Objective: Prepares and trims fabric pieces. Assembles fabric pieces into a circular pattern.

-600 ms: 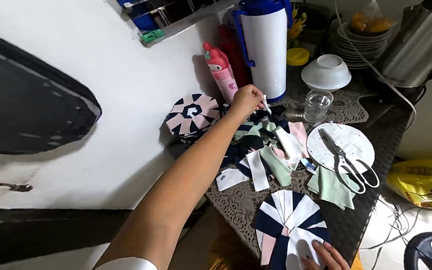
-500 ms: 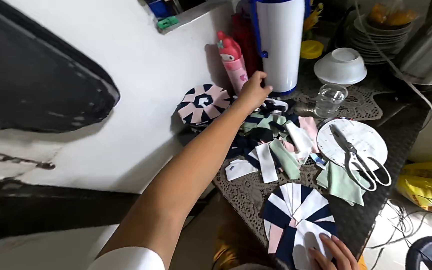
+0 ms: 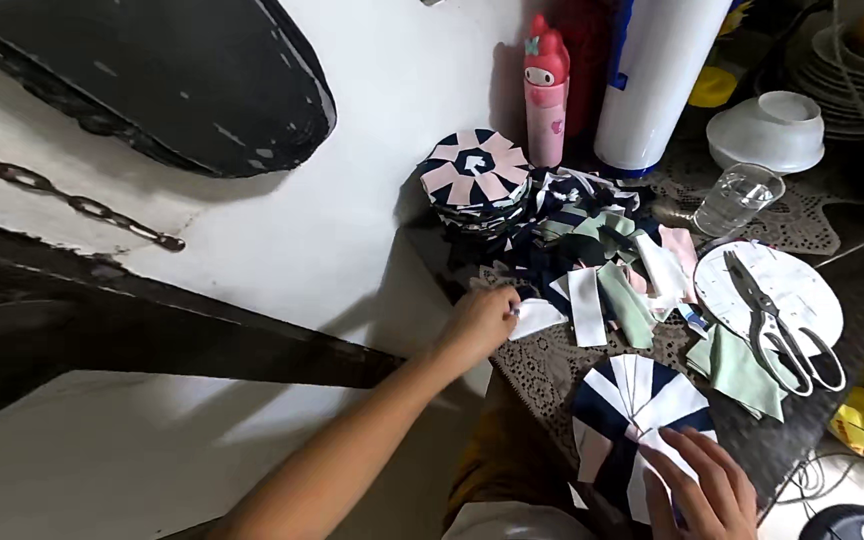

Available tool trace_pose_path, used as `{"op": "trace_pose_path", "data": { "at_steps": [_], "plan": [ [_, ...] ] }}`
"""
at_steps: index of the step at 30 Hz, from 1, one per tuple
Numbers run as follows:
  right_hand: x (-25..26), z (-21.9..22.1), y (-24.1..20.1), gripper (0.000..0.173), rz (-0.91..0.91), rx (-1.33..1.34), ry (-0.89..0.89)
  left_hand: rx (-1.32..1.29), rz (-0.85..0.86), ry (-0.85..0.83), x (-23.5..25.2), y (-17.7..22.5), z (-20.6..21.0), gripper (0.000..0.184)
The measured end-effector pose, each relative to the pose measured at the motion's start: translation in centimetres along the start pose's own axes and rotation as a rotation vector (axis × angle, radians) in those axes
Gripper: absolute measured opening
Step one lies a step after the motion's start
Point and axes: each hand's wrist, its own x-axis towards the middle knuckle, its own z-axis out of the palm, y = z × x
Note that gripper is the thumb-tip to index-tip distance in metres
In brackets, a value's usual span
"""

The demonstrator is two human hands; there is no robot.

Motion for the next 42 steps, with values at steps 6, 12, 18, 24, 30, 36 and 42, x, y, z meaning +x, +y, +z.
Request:
{"op": "trace_pose_path", "data": {
  "at_steps": [6, 12, 18, 24, 30, 36, 42],
  "plan": [
    [12.1, 5.9, -2.6, 0.023, -0.288, -0.100, -0.073, -0.165, 0.051, 0.147, -3.6, 1.2, 4.4, 0.029],
    [21.7, 13.0, -2.8, 0.047, -0.073, -0.269, -0.385, -0.198, 0.094, 0.415, -3.8, 1.1, 7.0, 0.024],
    [24.2, 11.7, 1.1, 0.024, 0.196, 0.090, -0.400, -0.189, 0.186, 0.560, -3.5, 0.3, 8.2, 0.020],
    [25.0, 10.1, 3.4, 0.020, 0.542, 0.434, -0.381, -0.161, 0.207, 0.601, -3.0, 0.1, 8.4, 0.018],
    [24.8, 10.3, 4.4, 0.016, 0.573, 0.590, -0.329, -0.419, 0.138, 0.485, -3.2, -0.6, 6.5, 0.021],
    [24.2, 10.6, 4.5, 0.017, 0.508, 0.554, -0.318, -0.244, 0.077, 0.531, -0.3, -1.6, 4.0, 0.023],
    [24.5, 10.0, 1.7, 0.031, 0.298, 0.257, -0.348, -0.074, 0.073, 0.304, 1.7, -0.5, 2.1, 0.017]
  ]
}}
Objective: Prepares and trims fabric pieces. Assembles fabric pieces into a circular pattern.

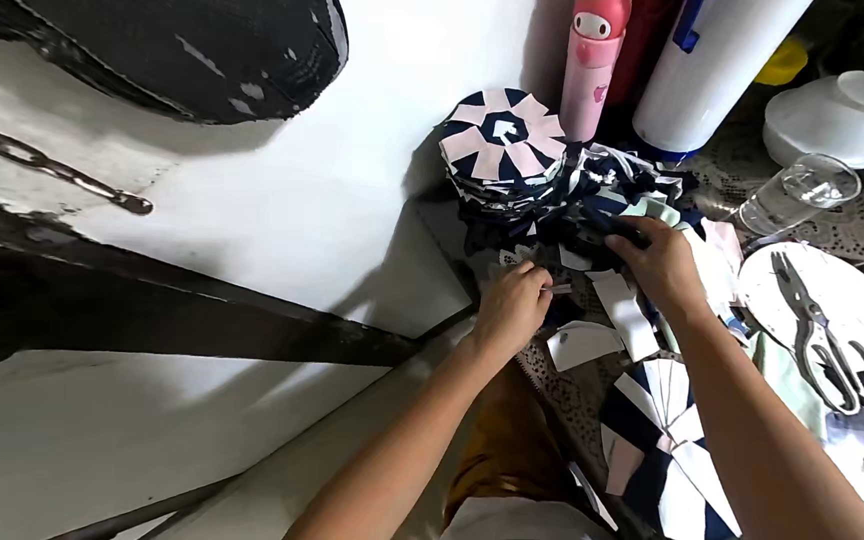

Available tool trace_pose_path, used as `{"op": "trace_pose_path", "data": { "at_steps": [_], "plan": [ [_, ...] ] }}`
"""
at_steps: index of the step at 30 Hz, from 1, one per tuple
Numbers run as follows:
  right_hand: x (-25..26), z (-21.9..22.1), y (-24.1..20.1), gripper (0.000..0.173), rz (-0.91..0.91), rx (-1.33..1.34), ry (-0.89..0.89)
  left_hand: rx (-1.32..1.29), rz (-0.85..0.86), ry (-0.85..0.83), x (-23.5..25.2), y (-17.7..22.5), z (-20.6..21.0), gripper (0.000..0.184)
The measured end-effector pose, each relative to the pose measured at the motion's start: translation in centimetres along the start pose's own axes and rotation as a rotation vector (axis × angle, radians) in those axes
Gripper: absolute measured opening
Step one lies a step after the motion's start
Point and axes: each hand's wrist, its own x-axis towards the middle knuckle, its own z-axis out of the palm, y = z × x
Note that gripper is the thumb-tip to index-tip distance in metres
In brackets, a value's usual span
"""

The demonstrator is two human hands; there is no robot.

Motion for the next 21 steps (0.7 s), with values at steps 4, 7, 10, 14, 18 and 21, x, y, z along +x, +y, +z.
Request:
{"op": "trace_pose_path", "data": {
  "at_steps": [4, 7, 10, 14, 18, 21],
  "plan": [
    [-2.3, 0.0, -0.4, 0.029, -0.209, -0.140, 0.060, -0.022, -0.016, -0.024, 0.2, -0.1, -0.5, 0.015],
    [-5.1, 0.4, 0.0, 0.023, -0.270, -0.139, 0.028, -0.039, -0.029, 0.015, -0.2, -0.4, -0.9, 0.016],
    [-7.9, 1.2, 1.1, 0.021, -0.268, -0.127, 0.010, -0.049, -0.068, 0.065, 0.0, -0.8, -1.1, 0.019],
    [-10.8, 1.2, 2.4, 0.023, -0.305, -0.149, 0.044, 0.015, -0.100, 0.170, 2.4, -1.5, -1.4, 0.026],
    [-12.7, 0.4, 2.8, 0.022, -0.350, -0.193, 0.112, 0.077, -0.152, 0.162, 5.6, -1.6, -1.1, 0.029],
    [-13.4, 0.2, 3.1, 0.022, -0.377, -0.243, 0.131, 0.093, -0.130, 0.142, 6.3, -1.6, -0.9, 0.024]
  ]
}}
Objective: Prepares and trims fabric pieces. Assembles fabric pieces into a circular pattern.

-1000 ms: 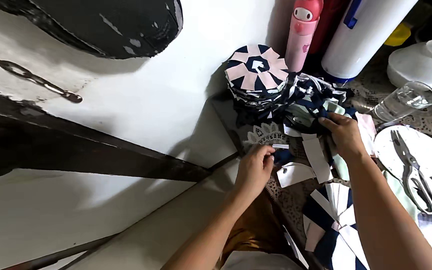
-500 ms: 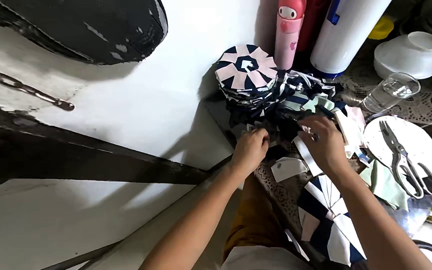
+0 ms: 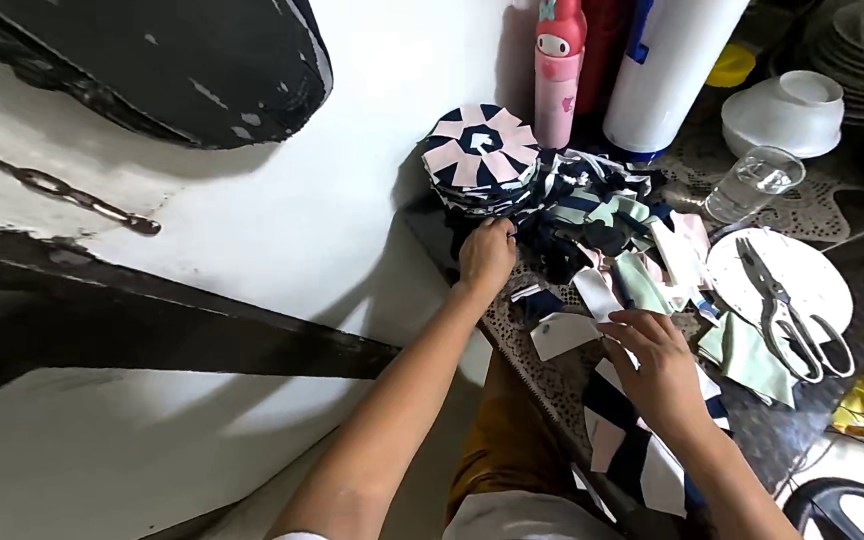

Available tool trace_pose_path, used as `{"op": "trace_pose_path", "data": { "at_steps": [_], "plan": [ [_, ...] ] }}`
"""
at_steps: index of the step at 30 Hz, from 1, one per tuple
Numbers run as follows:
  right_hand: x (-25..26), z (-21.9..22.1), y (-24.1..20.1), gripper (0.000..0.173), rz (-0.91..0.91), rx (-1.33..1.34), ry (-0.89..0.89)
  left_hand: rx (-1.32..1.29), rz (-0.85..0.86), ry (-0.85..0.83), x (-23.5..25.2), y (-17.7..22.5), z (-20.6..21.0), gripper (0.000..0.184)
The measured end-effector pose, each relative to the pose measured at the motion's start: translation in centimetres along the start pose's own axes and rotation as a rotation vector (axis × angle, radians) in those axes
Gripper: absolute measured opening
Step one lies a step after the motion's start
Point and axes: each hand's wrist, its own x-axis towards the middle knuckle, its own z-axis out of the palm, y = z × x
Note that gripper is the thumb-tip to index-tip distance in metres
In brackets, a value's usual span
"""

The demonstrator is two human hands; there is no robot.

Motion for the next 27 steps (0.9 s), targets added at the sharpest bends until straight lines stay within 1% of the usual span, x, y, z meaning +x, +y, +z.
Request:
{"op": "trace_pose_path", "data": {
  "at_steps": [2, 4, 5, 7, 9, 13, 16, 18, 20, 22, 24, 25, 27],
  "plan": [
    [-0.2, 0.3, -0.2, 0.020, -0.020, -0.019, -0.024, -0.011, -0.001, -0.014, -0.2, 0.2, -0.3, 0.019],
    [-0.4, 1.0, -0.5, 0.019, -0.052, -0.034, -0.054, -0.009, 0.008, -0.016, -0.3, 0.5, -0.5, 0.018],
    [-0.4, 1.4, -0.7, 0.019, -0.072, -0.035, -0.064, -0.005, 0.018, -0.008, -0.3, 0.7, -0.5, 0.021],
    [-0.4, 1.8, -1.0, 0.019, -0.109, -0.039, -0.079, 0.024, 0.026, -0.006, 0.1, 1.2, -0.2, 0.033],
    [-0.3, 1.8, -1.2, 0.019, -0.136, -0.054, -0.074, 0.088, 0.014, -0.031, 0.8, 1.6, 0.2, 0.040],
    [0.1, 1.8, -1.2, 0.020, -0.149, -0.064, -0.048, 0.128, 0.060, -0.066, -0.1, 1.7, 0.7, 0.041],
    [1.8, 2.3, -1.2, 0.019, -0.152, -0.053, -0.060, 0.115, 0.068, -0.093, -0.9, 1.5, 0.5, 0.039],
    [4.1, 3.1, -1.4, 0.020, -0.151, -0.062, -0.055, 0.046, 0.085, -0.025, -0.9, 1.1, 0.5, 0.034],
    [7.0, 4.0, -1.6, 0.026, -0.139, -0.117, -0.049, 0.037, 0.096, 0.076, -0.1, 1.2, 0.5, 0.032],
    [9.1, 4.4, -1.8, 0.035, -0.063, -0.185, -0.157, 0.096, 0.075, 0.099, 0.8, 1.9, 0.6, 0.033],
    [10.2, 4.6, -1.8, 0.038, 0.026, -0.226, -0.315, 0.180, 0.007, 0.020, 1.7, 2.8, 0.3, 0.033],
    [10.3, 4.8, -1.7, 0.036, 0.050, -0.229, -0.354, 0.207, -0.019, -0.019, 2.0, 3.1, 0.3, 0.032],
    [9.8, 5.1, -1.2, 0.033, 0.050, -0.220, -0.333, 0.222, -0.035, -0.064, 2.4, 3.4, 0.5, 0.029]
  ]
}}
